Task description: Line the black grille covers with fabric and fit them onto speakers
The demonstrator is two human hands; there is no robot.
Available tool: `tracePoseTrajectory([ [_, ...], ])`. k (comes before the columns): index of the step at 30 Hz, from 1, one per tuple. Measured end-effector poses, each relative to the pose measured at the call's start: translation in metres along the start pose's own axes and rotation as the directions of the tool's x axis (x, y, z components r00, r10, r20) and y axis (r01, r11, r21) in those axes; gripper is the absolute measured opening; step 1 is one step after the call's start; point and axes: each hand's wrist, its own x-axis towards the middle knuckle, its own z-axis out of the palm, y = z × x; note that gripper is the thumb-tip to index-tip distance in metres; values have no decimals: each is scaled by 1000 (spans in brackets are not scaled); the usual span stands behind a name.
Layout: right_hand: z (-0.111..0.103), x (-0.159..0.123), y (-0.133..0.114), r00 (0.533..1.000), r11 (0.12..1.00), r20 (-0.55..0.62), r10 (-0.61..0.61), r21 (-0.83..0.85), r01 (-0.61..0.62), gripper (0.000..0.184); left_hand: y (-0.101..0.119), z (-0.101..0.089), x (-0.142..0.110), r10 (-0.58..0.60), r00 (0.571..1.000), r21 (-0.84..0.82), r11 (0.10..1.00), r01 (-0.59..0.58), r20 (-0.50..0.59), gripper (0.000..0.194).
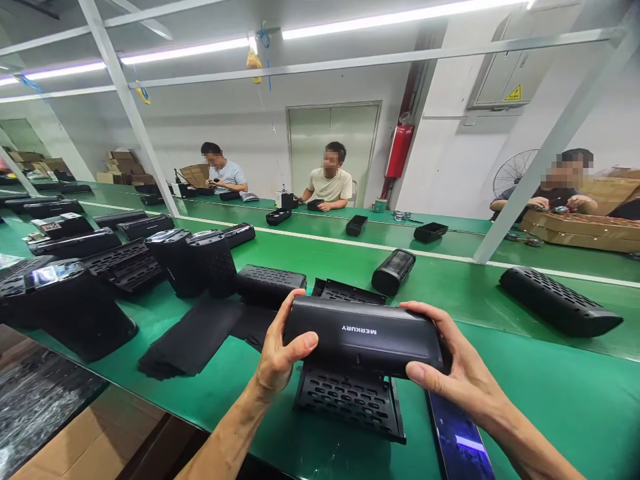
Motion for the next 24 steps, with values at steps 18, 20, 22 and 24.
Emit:
tracePoseTrajectory([
  [18, -4, -15, 14, 864, 763, 116, 490, 422, -490, 84, -2, 18, -10, -327, 937, -115, 933, 340, 121, 66],
  [20, -10, -16, 10, 827, 727, 148, 542, 410, -550, 88, -1, 14, -9, -365, 920, -124, 916, 383, 143, 84],
  [22, -15, -21, 11, 845, 763, 177, 505, 366, -533, 100, 1, 10, -8, -344, 920, -119, 922, 369, 185, 98],
  [24, -18, -29, 15, 896, 837, 157, 415, 322, -443, 107, 1, 8, -6, -302, 929, -91, 941, 327, 215, 98],
])
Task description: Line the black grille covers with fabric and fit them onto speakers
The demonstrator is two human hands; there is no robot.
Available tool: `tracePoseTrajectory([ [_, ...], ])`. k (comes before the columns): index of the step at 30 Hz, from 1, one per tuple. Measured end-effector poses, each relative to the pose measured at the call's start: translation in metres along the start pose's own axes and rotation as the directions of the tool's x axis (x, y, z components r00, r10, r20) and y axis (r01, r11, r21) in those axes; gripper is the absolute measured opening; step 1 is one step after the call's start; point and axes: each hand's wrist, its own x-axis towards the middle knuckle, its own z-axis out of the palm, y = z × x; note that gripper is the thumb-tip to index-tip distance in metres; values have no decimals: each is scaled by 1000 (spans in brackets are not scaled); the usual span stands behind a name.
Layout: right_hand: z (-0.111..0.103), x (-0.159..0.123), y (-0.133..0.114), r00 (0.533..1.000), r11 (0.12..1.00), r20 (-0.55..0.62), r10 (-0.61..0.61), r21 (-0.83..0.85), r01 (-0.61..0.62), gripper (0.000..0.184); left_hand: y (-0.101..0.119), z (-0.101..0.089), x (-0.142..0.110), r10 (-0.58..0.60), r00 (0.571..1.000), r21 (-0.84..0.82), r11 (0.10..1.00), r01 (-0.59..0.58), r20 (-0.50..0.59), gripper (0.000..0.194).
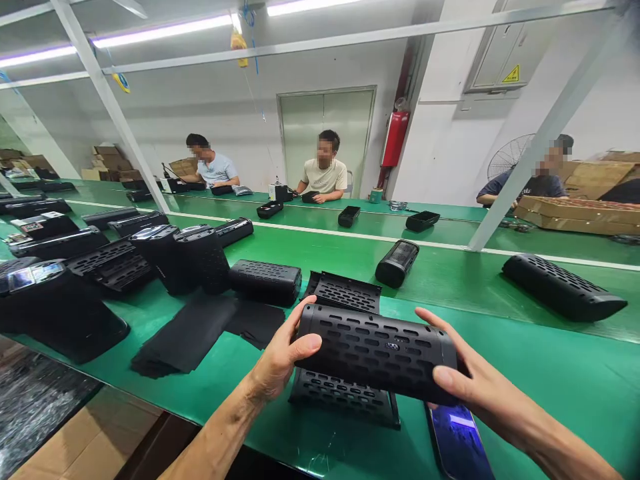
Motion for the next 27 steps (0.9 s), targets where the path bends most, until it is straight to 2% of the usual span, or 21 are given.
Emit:
tracePoseTrajectory([
  [2, 0, -5, 7, 997, 997, -32, -64, -45, 63, 100, -3, 1, 2, 29, 1000, 29, 999, -29, 0, 95],
  [5, 0, -8, 12, 996, 999, -79, -44, -33, 41, 87, -10, 3, 6, 19, 1000, 47, 999, -19, -1, 94],
  [8, -6, -8, 12, 997, 1000, -76, 6, -24, -8, 85, -14, 3, 11, -13, 993, 49, 999, 8, 117, 108],
  [11, -14, -9, 14, 998, 999, -57, 32, -30, -34, 102, -14, 2, 15, -20, 973, 64, 998, 5, 232, 124],
  [13, -16, -12, 16, 996, 998, -84, 3, -57, -8, 115, -13, 2, 17, -16, 969, 85, 996, -4, 245, 124],
  [15, -16, -14, 19, 992, 996, -128, -21, -92, 9, 114, -12, 5, 18, -13, 968, 104, 994, -13, 249, 122],
  [17, -17, -16, 22, 990, 994, -143, -20, -105, 5, 108, -12, 9, 19, -11, 971, 133, 991, -21, 239, 122],
  [20, -22, -17, 26, 994, 999, -105, -14, -43, 10, 106, -13, 16, 25, -14, 981, 220, 975, -30, 194, 121],
  [23, -34, -11, 26, 992, 994, -103, -78, 68, 85, 105, -12, 21, 38, 23, 983, 333, 939, -85, 184, 131],
  [25, -51, 1, 22, 968, 976, -194, -158, 120, 183, 96, -10, 19, 44, 100, 984, 418, 895, -155, 151, 130],
  [27, -78, 21, 13, 918, 956, -355, -179, 157, 247, 82, -7, 8, 45, 205, 978, 511, 838, -191, 30, 108],
])
